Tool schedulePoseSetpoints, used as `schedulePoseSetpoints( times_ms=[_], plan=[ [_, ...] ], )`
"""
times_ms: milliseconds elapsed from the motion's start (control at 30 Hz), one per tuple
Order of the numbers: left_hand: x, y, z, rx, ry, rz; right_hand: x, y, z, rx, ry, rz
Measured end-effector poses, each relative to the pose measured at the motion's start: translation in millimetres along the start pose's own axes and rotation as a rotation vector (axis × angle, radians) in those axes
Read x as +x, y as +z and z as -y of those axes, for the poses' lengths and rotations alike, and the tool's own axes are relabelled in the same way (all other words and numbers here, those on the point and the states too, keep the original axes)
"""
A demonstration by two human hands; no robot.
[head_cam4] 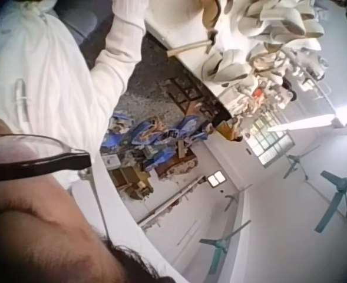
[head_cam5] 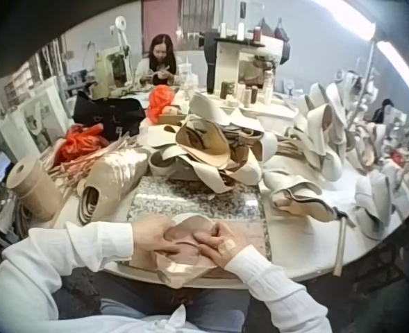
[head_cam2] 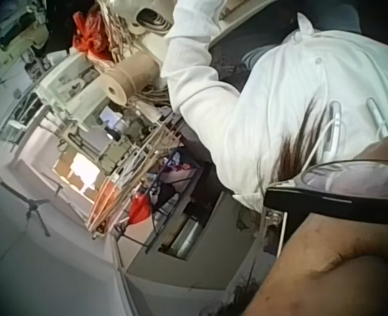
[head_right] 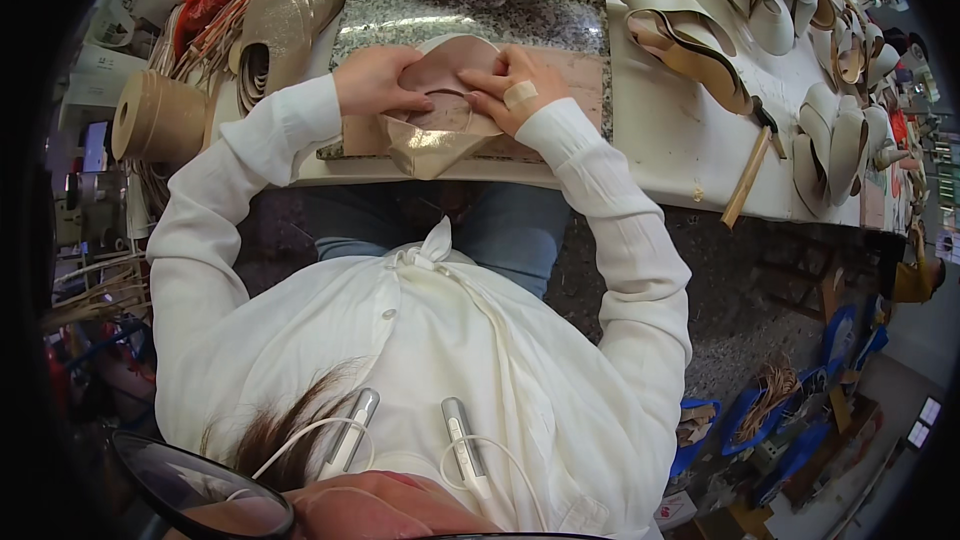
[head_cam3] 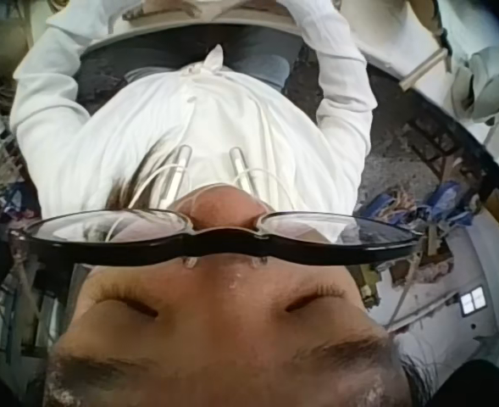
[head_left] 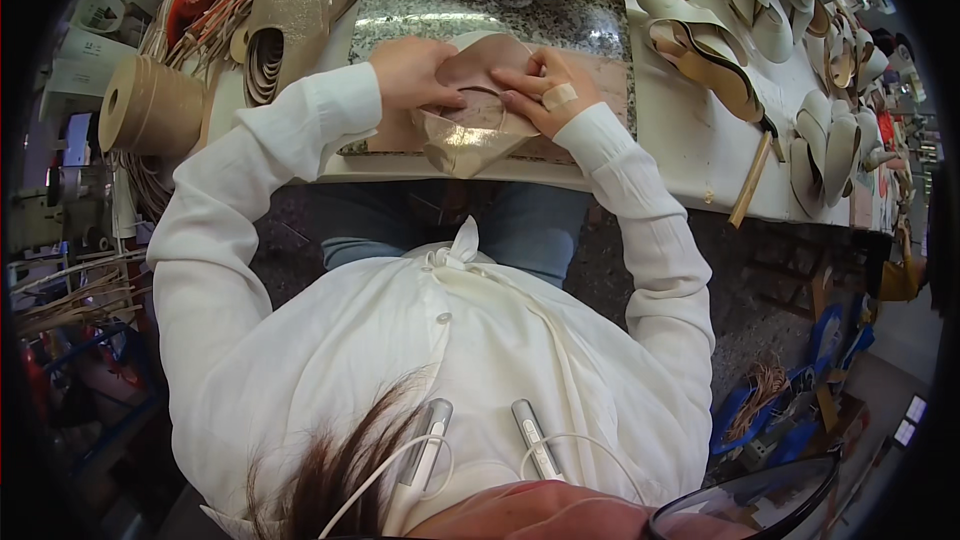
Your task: Assembling shoe components by applying adhesive and fitting the upper and insole together at a workbench.
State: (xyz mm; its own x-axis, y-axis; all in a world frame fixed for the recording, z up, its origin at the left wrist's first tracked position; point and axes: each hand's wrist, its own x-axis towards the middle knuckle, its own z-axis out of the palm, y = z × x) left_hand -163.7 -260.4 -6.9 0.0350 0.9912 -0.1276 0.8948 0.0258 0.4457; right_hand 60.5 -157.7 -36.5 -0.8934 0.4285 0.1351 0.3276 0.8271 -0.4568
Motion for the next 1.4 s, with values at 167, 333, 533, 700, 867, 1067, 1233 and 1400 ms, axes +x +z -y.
schedulePoseSetpoints(
  times_ms=[167, 333, 533, 700, 867, 1067, 1233, 1400],
  plan=[
    [17, -17, 9, -0.175, -0.125, 0.258, -15, 5, 20, -0.213, -0.322, -0.131],
    [24, -20, 5, -0.07, -0.123, 0.279, -2, 5, -2, -0.076, -0.359, -0.033],
    [12, -8, -5, 0.111, -0.125, 0.126, 18, 12, -6, -0.084, -0.376, -0.099],
    [-25, -9, 6, 0.162, -0.047, 0.129, 25, 24, -11, 0.137, -0.195, -0.116],
    [-15, -23, 21, 0.302, 0.095, 0.087, 5, 33, 32, 0.003, -0.346, -0.011],
    [7, -48, 22, -0.07, -0.166, 0.476, 13, 41, 24, 0.213, -0.316, -0.096],
    [5, -44, 29, -0.068, -0.174, 0.444, 26, 47, 26, 0.155, -0.286, -0.072],
    [0, -40, 27, 0.003, -0.179, 0.371, 34, 42, 32, 0.105, -0.234, 0.034]
  ],
)
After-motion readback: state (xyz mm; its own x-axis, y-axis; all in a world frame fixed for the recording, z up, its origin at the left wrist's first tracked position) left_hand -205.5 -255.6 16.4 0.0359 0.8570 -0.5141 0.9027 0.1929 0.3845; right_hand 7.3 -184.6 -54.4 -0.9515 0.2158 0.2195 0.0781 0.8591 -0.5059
